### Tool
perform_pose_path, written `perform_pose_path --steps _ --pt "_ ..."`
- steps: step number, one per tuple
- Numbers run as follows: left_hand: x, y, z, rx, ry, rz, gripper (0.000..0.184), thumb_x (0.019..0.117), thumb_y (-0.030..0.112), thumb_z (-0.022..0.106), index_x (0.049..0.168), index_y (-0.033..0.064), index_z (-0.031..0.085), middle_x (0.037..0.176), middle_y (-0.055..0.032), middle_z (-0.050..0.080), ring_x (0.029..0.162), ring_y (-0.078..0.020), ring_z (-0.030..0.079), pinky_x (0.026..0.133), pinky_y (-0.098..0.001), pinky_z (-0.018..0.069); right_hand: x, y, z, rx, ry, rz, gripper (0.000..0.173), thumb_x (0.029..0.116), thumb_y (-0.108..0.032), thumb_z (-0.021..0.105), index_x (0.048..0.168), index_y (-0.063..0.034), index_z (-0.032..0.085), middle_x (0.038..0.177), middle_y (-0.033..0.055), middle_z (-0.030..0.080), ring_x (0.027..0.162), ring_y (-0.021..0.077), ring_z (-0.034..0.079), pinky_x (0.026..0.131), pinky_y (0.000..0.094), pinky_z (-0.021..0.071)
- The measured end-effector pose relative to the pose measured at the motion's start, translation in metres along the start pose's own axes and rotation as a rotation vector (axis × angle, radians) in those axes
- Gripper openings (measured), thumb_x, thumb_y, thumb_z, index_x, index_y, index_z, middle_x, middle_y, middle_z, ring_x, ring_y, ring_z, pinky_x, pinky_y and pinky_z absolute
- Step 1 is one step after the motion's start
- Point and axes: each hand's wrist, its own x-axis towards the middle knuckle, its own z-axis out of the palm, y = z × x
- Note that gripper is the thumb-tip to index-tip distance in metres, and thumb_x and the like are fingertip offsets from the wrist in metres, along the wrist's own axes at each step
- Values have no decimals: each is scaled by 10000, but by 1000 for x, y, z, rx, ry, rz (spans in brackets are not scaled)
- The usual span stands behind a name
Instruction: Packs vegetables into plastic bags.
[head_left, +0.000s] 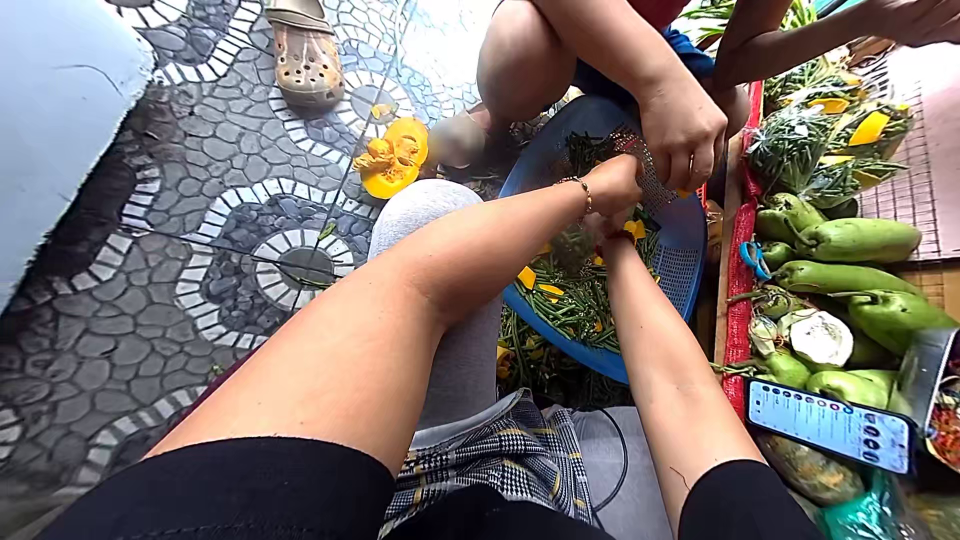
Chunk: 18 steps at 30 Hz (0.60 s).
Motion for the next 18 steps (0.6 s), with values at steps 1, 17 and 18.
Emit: perform_pose_path --steps 1,17,18 --pt "-3 4 -5 -16 -6 -22 363 972 111 676 1298 -30 601 1146 -203 663 972 -282 662 846 -453 545 11 21 2 207 233 -103 412 1041 -112 570 1374 128 535 1421 314 546 1387 390 494 1173 480 355" --pt "-13 28 -16 -299 86 -189 272 1015 125 628 1265 27 590 1018 -114 603 782 -172 571 662 -331 509 -83 60 65 1029 362 -131 404 1091 -426 453 1162 -66 622 862 73 643 656 157 626 605 328 553" --pt "-12 25 -16 -307 90 -177 298 1006 117 640 1285 33 578 1034 -115 609 788 -172 579 662 -330 514 -75 51 82 835 226 -205 385 1075 -347 525 1219 -10 639 1023 162 700 843 251 695 746 425 587"
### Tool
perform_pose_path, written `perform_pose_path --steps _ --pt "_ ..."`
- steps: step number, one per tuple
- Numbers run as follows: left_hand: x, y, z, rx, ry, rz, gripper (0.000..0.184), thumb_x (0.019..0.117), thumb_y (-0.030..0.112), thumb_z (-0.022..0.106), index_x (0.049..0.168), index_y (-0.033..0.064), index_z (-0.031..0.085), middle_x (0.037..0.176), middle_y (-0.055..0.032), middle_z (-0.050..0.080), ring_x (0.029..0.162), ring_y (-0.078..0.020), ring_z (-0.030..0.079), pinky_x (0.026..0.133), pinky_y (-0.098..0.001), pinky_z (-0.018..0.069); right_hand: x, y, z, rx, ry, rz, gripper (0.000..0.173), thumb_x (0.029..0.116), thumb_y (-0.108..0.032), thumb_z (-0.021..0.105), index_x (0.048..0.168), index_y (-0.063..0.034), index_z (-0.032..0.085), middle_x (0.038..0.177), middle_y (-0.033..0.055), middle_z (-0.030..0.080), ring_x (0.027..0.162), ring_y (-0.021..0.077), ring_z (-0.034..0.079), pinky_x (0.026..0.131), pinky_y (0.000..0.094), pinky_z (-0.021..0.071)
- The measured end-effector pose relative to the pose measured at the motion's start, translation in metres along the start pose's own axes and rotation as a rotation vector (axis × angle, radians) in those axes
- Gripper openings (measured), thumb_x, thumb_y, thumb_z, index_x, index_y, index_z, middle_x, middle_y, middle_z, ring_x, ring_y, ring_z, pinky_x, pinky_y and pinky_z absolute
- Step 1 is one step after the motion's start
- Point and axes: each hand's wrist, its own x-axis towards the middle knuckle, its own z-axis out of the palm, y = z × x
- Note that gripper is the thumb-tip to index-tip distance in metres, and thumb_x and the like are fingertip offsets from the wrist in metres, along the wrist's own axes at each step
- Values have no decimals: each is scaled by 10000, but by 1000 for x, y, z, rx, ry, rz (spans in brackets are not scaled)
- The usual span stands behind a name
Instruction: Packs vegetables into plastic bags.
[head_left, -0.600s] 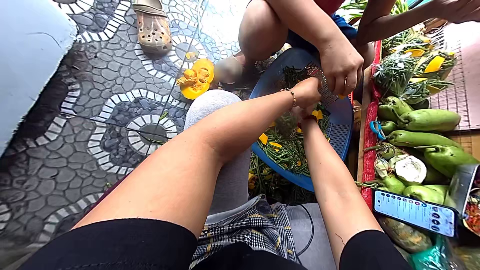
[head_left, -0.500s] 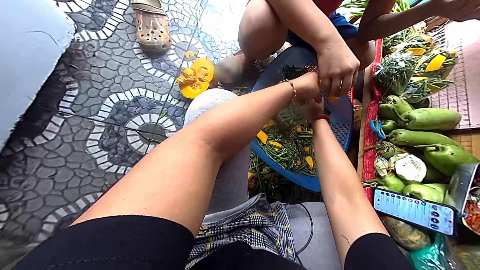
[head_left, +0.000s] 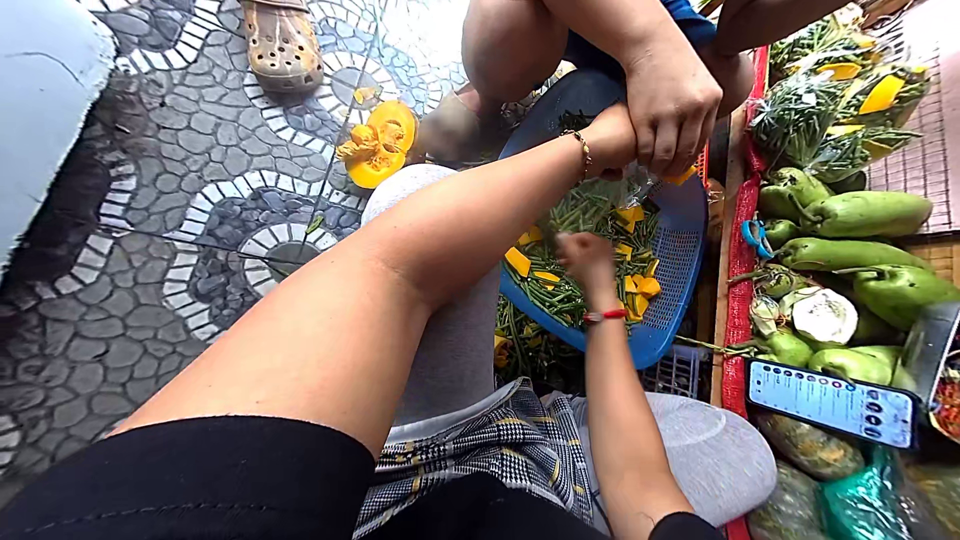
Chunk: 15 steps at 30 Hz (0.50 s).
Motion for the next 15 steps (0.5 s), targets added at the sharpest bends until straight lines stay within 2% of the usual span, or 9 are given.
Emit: perform_pose_path --steps 2,3,4,6,8,10,11,13,15 --pt "1 -2 1 -2 11 14 300 983 89 656 1266 21 581 1030 -119 610 785 -174 586 661 -331 515 16 5 34 -297 -226 -125 332 993 -154 668 1271 27 666 1250 252 658 1166 396 636 993 574 513" --pt "1 -1 0 -5 19 19 281 975 71 660 1240 10 589 1028 -125 617 791 -177 601 669 -333 527 21 6 46 -419 -282 -143 362 946 -112 721 1283 9 670 1283 262 644 1209 436 609 1013 618 489" --pt "2 -1 -1 -16 30 21 260 962 57 666 1208 2 599 1025 -131 630 804 -185 622 684 -339 544 21 6 54 -502 -302 -131 371 927 -77 727 1288 -18 667 1286 252 640 1198 446 612 985 637 495" --pt "4 -5 -1 -31 41 31 207 932 42 685 1123 1 616 958 -118 636 772 -180 625 662 -330 539 14 8 60 -552 -268 -125 342 938 -8 640 1278 -39 666 1252 238 652 1140 442 642 913 644 521" --pt "7 -7 -2 -1 57 33 128 927 54 680 1031 9 621 878 -92 623 718 -158 615 629 -317 524 16 15 48 -527 -251 -109 307 986 -49 565 1271 -38 679 1194 228 695 1094 417 676 901 632 531" --pt "9 -7 -4 58 76 29 82 932 63 671 969 1 632 852 -100 633 716 -169 632 647 -335 544 16 10 15 -475 -237 -30 323 1007 -113 580 1310 -30 655 1158 235 703 1054 402 686 905 613 534" --pt "10 -7 -6 90 85 35 77 932 65 670 937 -2 635 836 -102 635 706 -171 631 645 -341 541 13 1 -8 -476 -174 14 358 1004 -140 615 1338 -9 612 1167 260 687 1059 425 677 915 627 526" --pt "13 -9 -8 131 83 56 101 954 82 654 896 4 626 808 -94 621 682 -167 610 634 -343 522 2 -20 -53 -484 71 14 411 991 -155 628 1344 39 547 1144 310 658 1023 479 665 863 663 525" --pt "13 -12 -5 126 70 82 111 958 96 655 891 15 622 805 -83 610 674 -163 594 620 -345 503 0 -39 -87 -543 273 -163 346 1008 -115 543 1309 54 564 1133 299 662 1017 453 673 848 622 536"
